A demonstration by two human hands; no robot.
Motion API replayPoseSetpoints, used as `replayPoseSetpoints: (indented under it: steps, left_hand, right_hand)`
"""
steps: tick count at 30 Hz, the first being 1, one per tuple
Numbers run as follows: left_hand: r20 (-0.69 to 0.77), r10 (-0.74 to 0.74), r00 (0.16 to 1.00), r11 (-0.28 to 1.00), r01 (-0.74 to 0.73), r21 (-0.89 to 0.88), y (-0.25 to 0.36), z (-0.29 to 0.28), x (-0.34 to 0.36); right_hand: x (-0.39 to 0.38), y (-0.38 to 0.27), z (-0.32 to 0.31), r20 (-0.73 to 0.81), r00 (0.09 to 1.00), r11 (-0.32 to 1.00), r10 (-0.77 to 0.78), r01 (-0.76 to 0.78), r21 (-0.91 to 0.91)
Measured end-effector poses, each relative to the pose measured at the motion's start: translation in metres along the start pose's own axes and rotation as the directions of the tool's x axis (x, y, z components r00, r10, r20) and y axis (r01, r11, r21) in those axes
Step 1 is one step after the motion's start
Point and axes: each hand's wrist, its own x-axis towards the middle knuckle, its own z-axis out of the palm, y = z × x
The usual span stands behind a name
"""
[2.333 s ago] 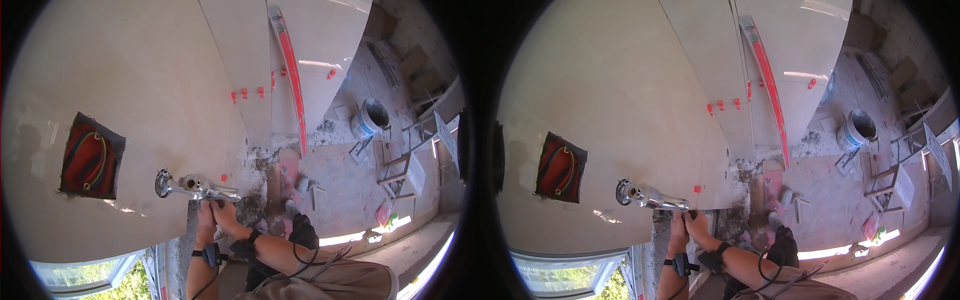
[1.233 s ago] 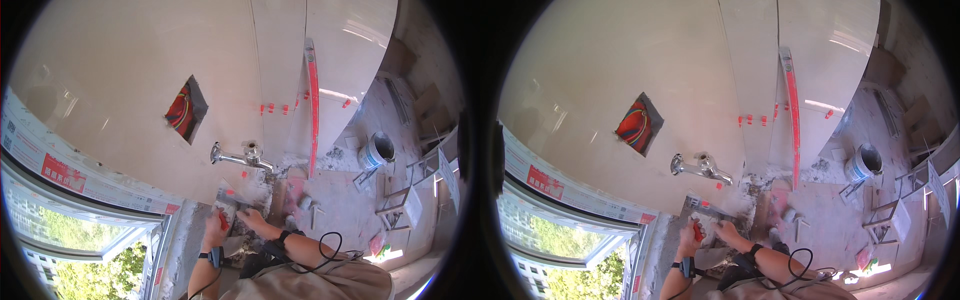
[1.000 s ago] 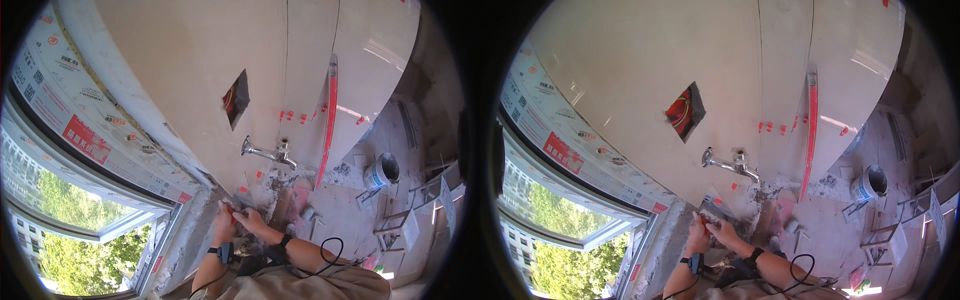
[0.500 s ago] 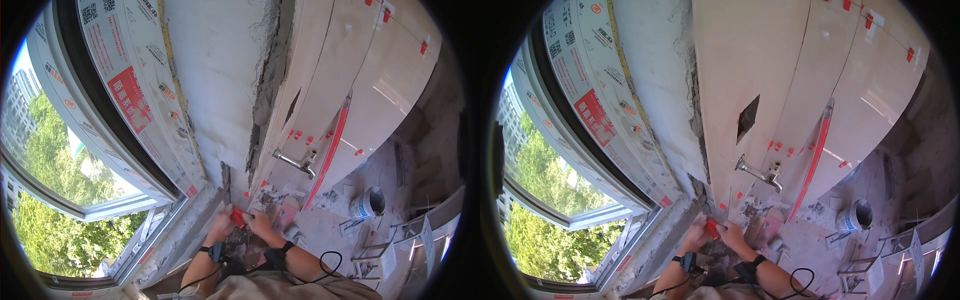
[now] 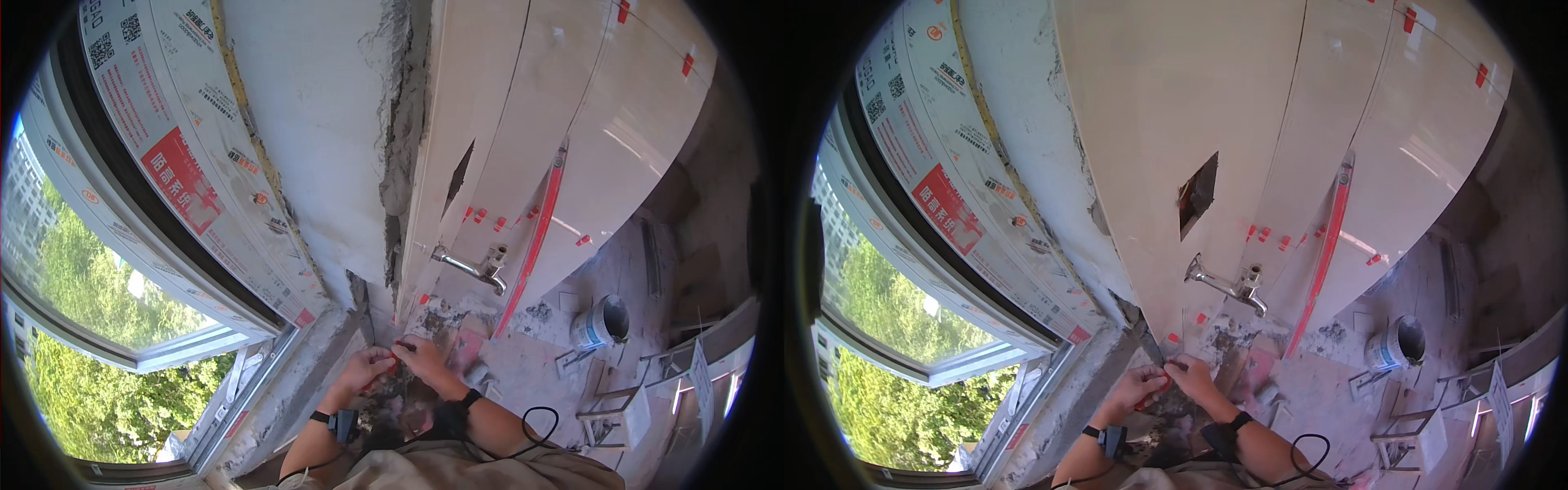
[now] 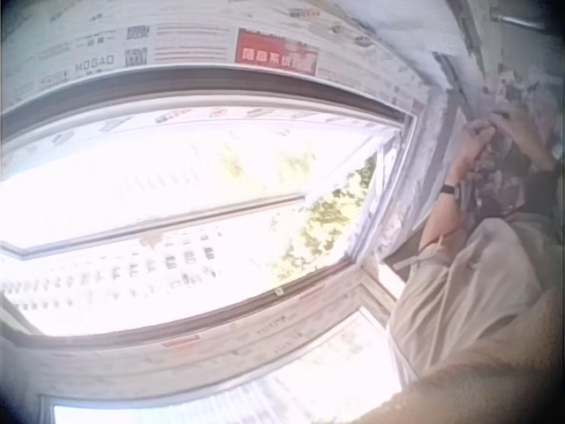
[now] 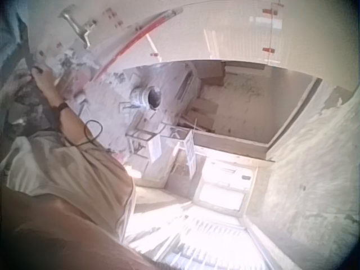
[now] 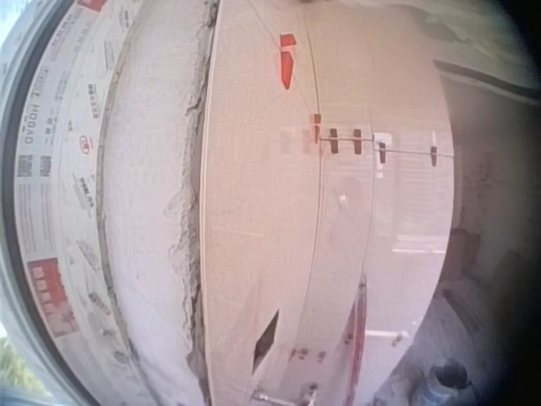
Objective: The recorder measures, cuts, and installs large wall tiles in a renovation area.
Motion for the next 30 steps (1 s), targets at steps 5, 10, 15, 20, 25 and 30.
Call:
replayPoseSetpoints:
  steps: [5, 10, 15, 20, 25, 30]
  left_hand:
    - [-0.241, 0.042, 0.970, 0.847, -0.162, -0.506, 0.005, 0.007, 0.031]
    - [-0.355, -0.032, 0.934, 0.729, -0.221, -0.648, 0.011, 0.001, 0.071]
    - [-0.287, -0.006, 0.958, 0.604, -0.225, -0.764, 0.003, -0.005, 0.096]
    - [-0.437, 0.013, 0.899, 0.631, -0.347, -0.694, 0.044, 0.028, 0.081]
    - [-0.455, 0.074, 0.888, 0.743, -0.353, -0.568, 0.017, 0.012, 0.105]
    - [-0.572, 0.309, 0.760, 0.937, -0.347, 0.044, -0.035, -0.016, 0.111]
  right_hand:
    - [0.003, 0.007, 0.004, -0.034, 0.993, 0.994, 0.113, -0.113, -0.011]
    - [-0.012, 0.013, -0.013, 0.073, 0.988, 0.991, 0.133, -0.130, -0.036]
    - [-0.025, 0.043, -0.016, 0.065, 0.995, 0.996, 0.074, -0.070, -0.059]
    - [-0.032, 0.050, -0.029, 0.061, 0.971, 0.973, 0.230, -0.230, -0.010]
    - [-0.031, 0.079, -0.015, 0.076, 0.975, 0.977, 0.207, -0.202, -0.067]
    - [-0.028, 0.075, 0.003, 0.100, 0.982, 0.987, 0.161, -0.158, -0.040]
